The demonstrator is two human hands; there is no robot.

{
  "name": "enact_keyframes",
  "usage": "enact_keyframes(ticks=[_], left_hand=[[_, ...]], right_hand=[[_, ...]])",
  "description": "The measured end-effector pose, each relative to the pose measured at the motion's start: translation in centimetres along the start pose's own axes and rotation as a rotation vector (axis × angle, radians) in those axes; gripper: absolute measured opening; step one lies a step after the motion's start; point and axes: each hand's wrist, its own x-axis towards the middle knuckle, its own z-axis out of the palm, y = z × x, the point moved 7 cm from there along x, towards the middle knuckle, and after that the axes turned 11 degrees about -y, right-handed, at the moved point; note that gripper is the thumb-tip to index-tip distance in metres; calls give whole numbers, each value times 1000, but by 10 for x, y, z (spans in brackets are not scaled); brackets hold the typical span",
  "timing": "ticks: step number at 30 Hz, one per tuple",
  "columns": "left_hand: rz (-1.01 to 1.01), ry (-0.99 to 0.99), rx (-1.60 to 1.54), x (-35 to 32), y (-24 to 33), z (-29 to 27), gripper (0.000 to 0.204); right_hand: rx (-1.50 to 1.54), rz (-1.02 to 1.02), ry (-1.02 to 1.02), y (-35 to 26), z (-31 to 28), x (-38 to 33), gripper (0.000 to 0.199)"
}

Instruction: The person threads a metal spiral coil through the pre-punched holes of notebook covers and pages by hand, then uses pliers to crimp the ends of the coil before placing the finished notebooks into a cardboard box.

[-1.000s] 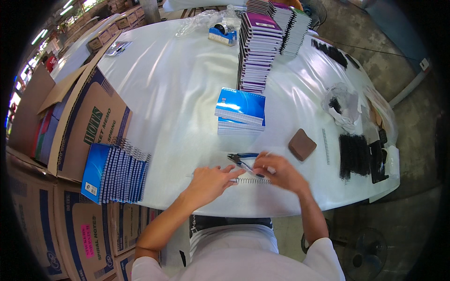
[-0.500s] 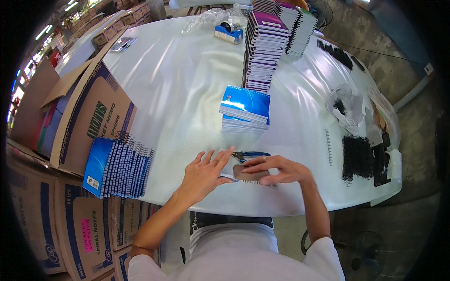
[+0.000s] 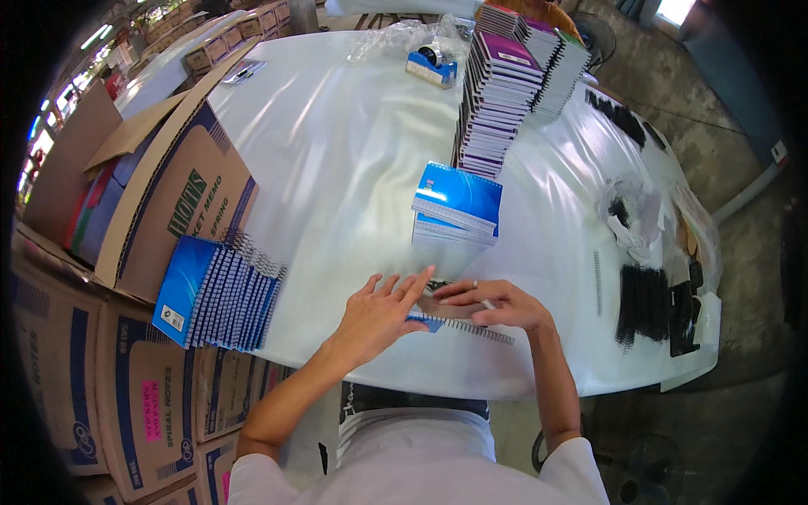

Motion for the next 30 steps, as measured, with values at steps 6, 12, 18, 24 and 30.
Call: enact_keyframes(ticks=[6, 12, 18, 24, 30], left_hand=[[-21, 28, 14, -4, -5, -2, 95], [-89, 25, 53, -12, -12, -1, 99], [-202, 0, 2, -16, -26, -4, 96], [-247, 14, -148, -19, -31, -4, 92], [-224, 100, -429, -14, -45, -4, 99]], right_hand=[[58, -20, -15, 8, 2, 8, 49], [-15, 16, -32, 5, 8, 16, 50], [-56, -42, -25, 3, 6, 20, 52], [-44, -17, -49, 6, 10, 27, 52], [32, 2, -16, 5, 2, 31, 56]])
